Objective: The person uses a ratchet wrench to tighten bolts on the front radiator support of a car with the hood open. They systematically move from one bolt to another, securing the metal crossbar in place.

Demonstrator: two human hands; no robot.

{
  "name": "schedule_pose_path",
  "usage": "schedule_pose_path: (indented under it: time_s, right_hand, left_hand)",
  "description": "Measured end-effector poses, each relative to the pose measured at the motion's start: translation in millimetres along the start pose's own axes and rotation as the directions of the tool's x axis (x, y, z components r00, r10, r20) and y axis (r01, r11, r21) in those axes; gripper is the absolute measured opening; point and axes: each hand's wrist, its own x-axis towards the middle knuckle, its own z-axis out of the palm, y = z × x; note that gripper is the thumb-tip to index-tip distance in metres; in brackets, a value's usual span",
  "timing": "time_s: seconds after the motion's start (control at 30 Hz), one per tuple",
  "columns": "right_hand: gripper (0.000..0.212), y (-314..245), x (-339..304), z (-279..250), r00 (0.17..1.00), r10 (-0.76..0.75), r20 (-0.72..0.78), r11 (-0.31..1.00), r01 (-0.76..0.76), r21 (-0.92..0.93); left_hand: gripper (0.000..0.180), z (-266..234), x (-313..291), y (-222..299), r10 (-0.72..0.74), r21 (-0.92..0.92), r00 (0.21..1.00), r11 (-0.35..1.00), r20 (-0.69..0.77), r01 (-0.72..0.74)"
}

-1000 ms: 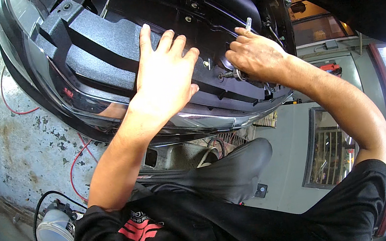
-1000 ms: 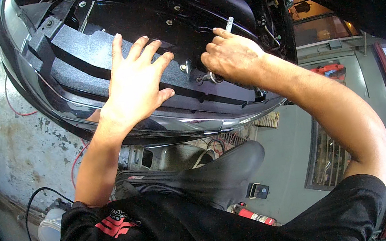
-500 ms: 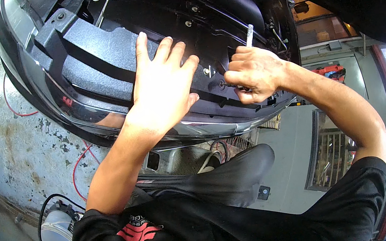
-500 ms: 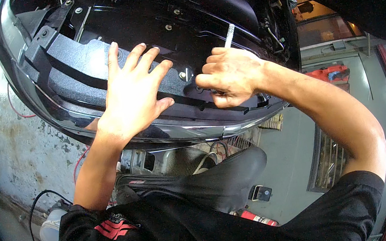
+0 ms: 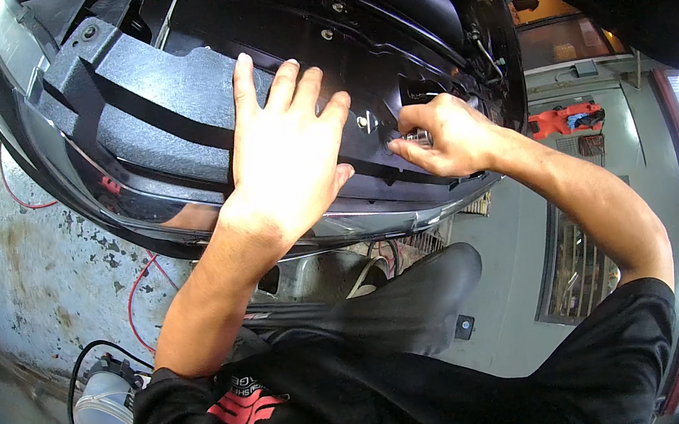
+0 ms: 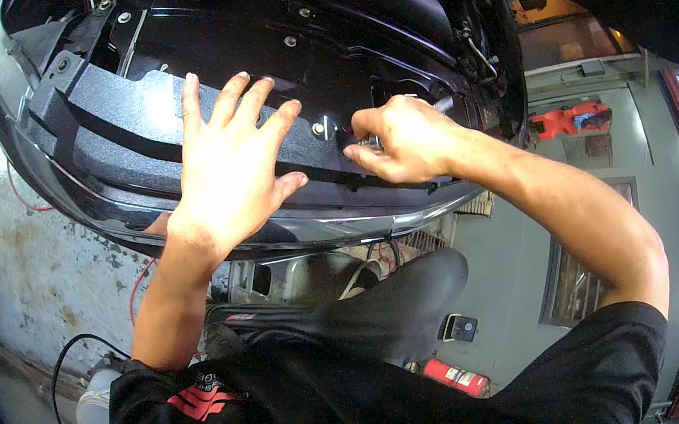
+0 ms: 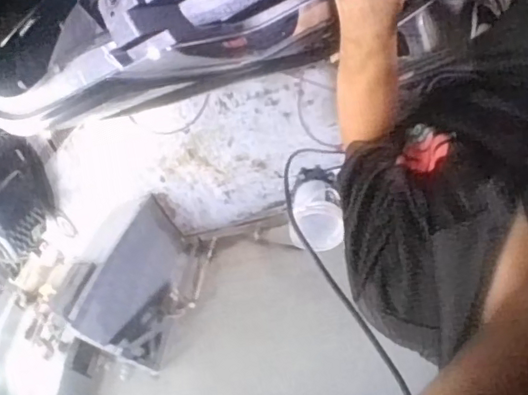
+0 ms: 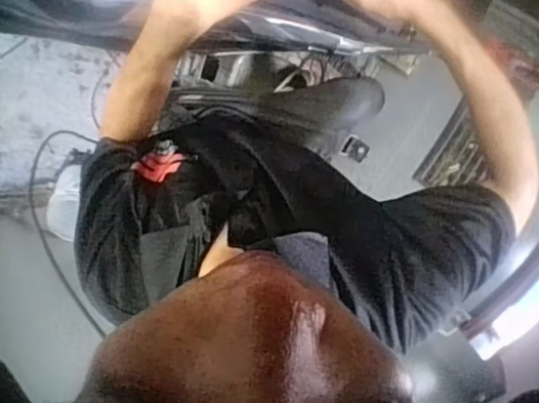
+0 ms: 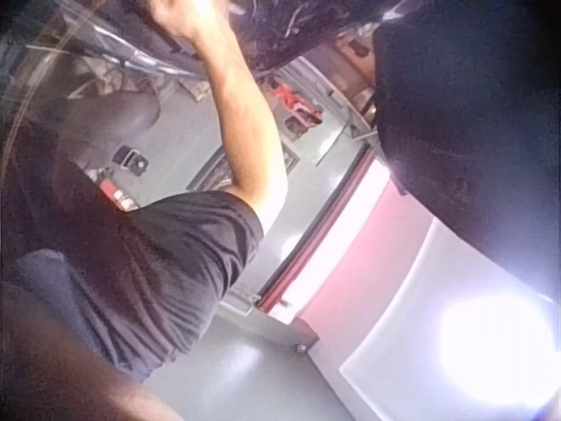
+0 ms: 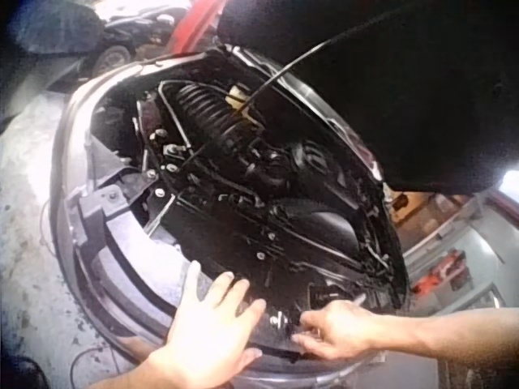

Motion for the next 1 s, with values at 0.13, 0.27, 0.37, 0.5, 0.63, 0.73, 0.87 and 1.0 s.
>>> schedule_pose_path:
  time_s: [0.13, 0.27, 0.37, 0.5, 0.63, 0.73, 0.87, 1.0]
  right_hand:
    - [0.034, 8.2, -2.8, 16.0, 0.993, 0.072, -0.094, 0.993, -0.063, 0.099]
    - [0.028, -4.2, 8.2, -13.1, 0.935, -0.337, 0.105, 0.856, 0.351, -0.379]
    - [0.027, 8.6, 25.1, -22.5, 0.654, -0.731, 0.193, 0.494, 0.703, -0.512]
    - [0.028, 16.2, 25.9, -14.0, 0.775, -0.621, 0.117, 0.69, 0.612, -0.387]
    - [0.03, -1.3, 2.9, -1.1, 0.956, -0.29, -0.042, 0.931, 0.271, -0.245]
    - [0.026, -3.4, -1.9, 3.9, 0.998, -0.028, -0.06, 0.999, 0.026, -0.029]
    - [0.029, -2.8, -0.4, 0.8, 0.996, -0.085, -0.037, 0.993, 0.082, -0.08]
    - [0.024, -6.5, -23.6, -38.1, 0.93, -0.318, -0.184, 0.921, 0.257, -0.292]
  left_hand:
    - [0.059, -21.2, -3.8, 26.1, 0.012, -0.225, 0.98, 0.973, -0.198, -0.057]
    - [0.026, -7.1, -51.1, 73.8, 0.163, -0.704, 0.9, 0.573, -0.404, -0.42]
    - [0.022, 43.3, -104.4, 98.0, 0.303, -0.857, 0.951, 0.473, -0.061, -0.206]
    - [0.027, 120.4, -170.1, 89.5, 0.416, -0.716, 0.757, 0.692, 0.504, 0.096]
    - [0.046, 166.8, -216.6, 63.5, 0.35, -0.456, 0.361, 0.848, 0.865, 0.27]
    - [0.075, 182.2, -226.4, 47.2, 0.296, -0.355, 0.205, 0.853, 0.933, 0.382]
    - [0.1, 203.7, -250.5, 38.7, 0.284, -0.343, 0.192, 0.801, 0.939, 0.492]
    - [0.114, 219.0, -299.4, 15.0, 0.402, -0.231, -0.003, 0.532, 0.916, 0.815]
